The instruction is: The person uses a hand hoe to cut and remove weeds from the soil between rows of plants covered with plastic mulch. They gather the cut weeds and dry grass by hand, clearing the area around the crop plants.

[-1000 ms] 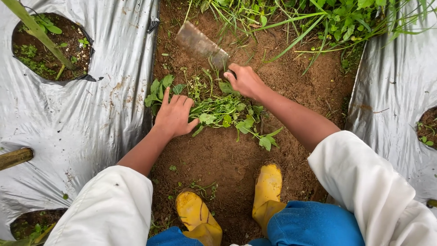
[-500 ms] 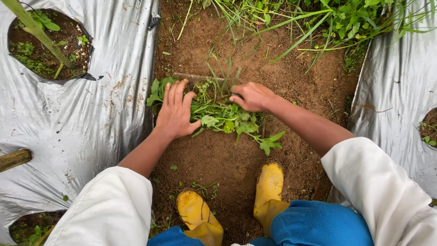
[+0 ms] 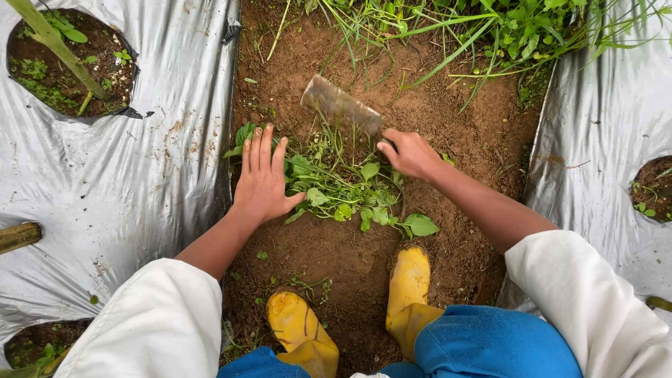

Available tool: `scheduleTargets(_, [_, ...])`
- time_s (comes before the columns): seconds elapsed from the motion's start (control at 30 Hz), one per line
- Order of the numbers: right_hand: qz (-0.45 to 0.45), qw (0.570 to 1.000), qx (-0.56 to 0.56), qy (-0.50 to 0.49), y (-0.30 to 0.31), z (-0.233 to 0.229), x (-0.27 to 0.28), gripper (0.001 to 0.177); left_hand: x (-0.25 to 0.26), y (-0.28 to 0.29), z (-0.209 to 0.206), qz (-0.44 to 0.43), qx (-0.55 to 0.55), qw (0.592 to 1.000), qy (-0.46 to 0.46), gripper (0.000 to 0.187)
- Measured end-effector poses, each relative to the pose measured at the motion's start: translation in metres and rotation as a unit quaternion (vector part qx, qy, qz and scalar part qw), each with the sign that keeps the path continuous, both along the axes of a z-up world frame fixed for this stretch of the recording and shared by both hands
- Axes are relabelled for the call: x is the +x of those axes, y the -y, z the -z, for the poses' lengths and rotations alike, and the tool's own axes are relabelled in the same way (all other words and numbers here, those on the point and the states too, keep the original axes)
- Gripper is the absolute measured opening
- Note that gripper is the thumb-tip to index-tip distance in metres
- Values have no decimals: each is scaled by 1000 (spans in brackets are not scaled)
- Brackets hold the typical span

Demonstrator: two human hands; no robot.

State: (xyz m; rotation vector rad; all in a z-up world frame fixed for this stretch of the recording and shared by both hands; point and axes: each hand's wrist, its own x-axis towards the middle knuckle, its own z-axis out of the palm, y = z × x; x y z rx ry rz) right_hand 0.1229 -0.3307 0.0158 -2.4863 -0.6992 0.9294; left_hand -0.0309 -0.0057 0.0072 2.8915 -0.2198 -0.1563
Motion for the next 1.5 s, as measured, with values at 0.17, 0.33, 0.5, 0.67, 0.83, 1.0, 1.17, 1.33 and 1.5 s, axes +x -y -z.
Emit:
scheduleTargets(0.17, [-29, 998, -33, -46, 9, -22, -28, 29, 2, 3, 4, 1, 0, 999, -35, 124])
scheduleTargets(0.33, [87, 996, -1, -20, 24, -12, -43, 41, 2, 5, 8, -8, 11, 996, -83, 128])
scheduleTargets(0.5, [55, 998, -6, -21, 14, -9, -31, 32, 2, 9, 14, -30, 7, 987, -157, 130])
scheduleTargets(0.67, [86, 995, 53, 15, -36, 20, -12, 38, -3, 14, -11, -23, 46, 986, -160, 126])
scheduleTargets(0.83, [-3, 997, 70, 36, -63, 6, 1, 34, -9, 11, -15, -13, 62, 992, -107, 125])
scheduleTargets(1.0, [-54, 999, 2, -6, -59, -36, 1, 30, -6, 10, -15, 3, 75, 996, -51, 124])
scheduleTargets(1.17, [-60, 996, 13, -59, -41, -6, -10, 26, 4, 9, -11, -3, 60, 997, -53, 128])
scheduleTargets(1.33, [-61, 996, -18, -70, -16, -17, -22, 26, 4, 8, -13, -28, 53, 996, -70, 132])
scheduleTargets(1.5, [48, 992, -9, -116, 13, -30, -41, 24, 16, 21, -28, 75, 52, 990, -106, 126])
